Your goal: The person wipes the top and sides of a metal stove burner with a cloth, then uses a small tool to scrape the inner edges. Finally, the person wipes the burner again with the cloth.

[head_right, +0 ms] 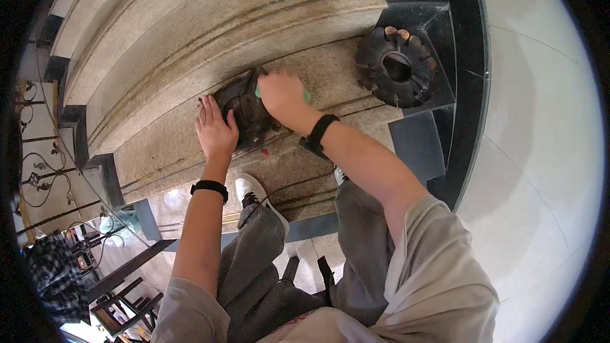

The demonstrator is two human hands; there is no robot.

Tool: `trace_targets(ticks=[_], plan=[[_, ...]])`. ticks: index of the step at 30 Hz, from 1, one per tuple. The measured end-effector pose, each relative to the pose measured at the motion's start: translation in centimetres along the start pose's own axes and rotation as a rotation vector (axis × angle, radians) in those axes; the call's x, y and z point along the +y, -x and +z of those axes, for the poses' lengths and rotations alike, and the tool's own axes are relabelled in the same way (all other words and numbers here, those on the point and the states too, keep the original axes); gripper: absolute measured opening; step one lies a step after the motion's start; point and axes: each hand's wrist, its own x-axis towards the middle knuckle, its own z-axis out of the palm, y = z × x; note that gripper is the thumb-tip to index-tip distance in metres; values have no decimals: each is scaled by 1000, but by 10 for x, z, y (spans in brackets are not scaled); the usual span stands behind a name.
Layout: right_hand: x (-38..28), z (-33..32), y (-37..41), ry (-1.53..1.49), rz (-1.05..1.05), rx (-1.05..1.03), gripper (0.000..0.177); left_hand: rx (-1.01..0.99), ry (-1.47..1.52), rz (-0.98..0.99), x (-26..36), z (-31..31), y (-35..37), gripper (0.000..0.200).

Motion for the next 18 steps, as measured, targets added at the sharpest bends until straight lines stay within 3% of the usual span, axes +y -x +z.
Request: trace_targets(ticks=[7, 16, 18], plan=[[-2, -13, 33, -15, -50, -77, 14, -47, 7, -20, 1, -3, -1, 64], [2, 2, 7, 22, -32, 36, 17, -35, 0, -7, -2, 1, -2, 64], [-1, -8, 20, -83, 59, -112, 16, -37, -6, -3, -1, 0, -3, 64]])
